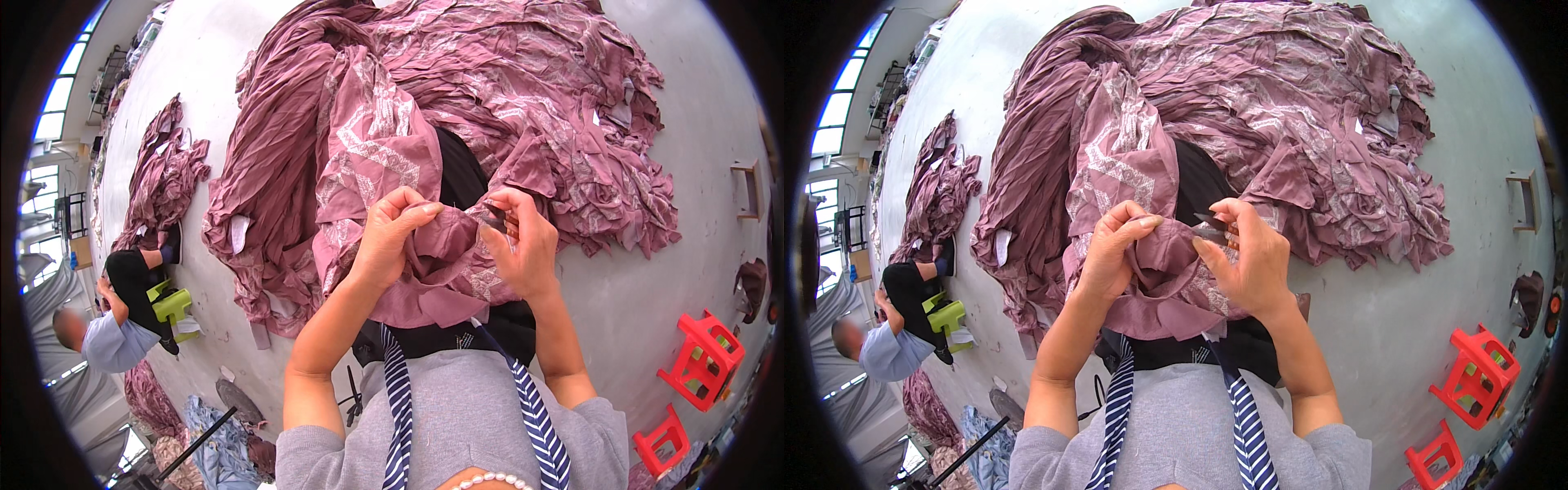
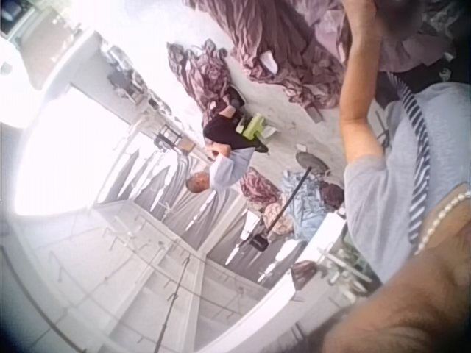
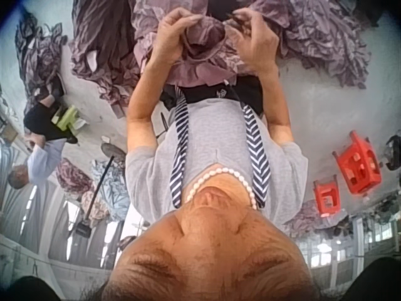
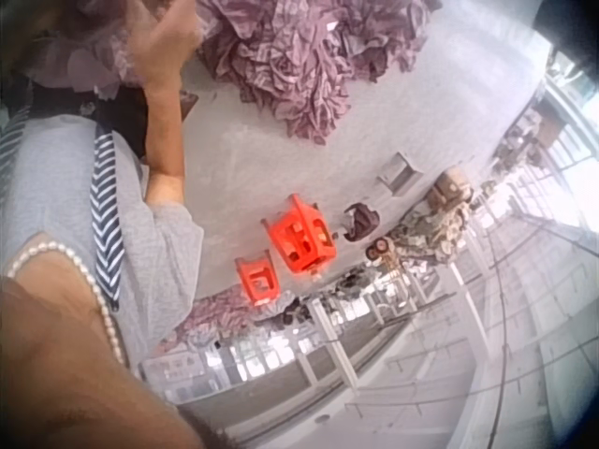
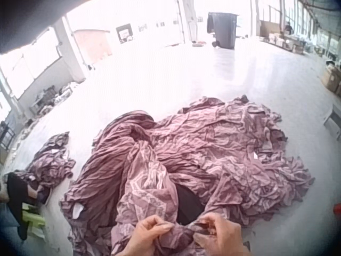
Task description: The person repeatedly picks up pieces of pink patterned fabric from a large pile, unfolds and inspects them by hand, and places them back into the pile. The hands manipulate the fabric continuously without using tools.
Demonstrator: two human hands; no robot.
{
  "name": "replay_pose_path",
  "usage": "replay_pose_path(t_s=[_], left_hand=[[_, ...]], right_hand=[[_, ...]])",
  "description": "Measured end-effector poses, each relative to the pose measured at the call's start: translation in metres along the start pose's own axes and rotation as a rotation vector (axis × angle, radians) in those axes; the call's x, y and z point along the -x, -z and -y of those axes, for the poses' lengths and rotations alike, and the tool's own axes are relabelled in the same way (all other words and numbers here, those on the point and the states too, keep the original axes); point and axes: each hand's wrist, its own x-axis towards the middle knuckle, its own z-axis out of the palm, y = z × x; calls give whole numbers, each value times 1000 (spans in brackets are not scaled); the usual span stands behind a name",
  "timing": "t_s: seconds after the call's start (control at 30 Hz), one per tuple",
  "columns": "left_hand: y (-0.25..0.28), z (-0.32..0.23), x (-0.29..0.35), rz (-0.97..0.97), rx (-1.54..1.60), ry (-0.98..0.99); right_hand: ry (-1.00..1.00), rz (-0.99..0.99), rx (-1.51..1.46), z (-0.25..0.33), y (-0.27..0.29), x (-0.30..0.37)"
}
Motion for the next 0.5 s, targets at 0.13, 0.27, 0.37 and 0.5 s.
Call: replay_pose_path(t_s=[0.13, 0.27, 0.37, 0.5], left_hand=[[0, 1, -1, 17, 0, -20], [-2, 3, 1, 5, -43, -64], [-3, 2, 2, 4, -85, -89], [-4, 1, 4, -10, -102, -90]], right_hand=[[28, 101, 35, 19, 13, 6], [65, 140, 148, 17, 12, 13], [75, 145, 205, 15, 12, 12], [47, 162, 198, 15, 12, 10]])
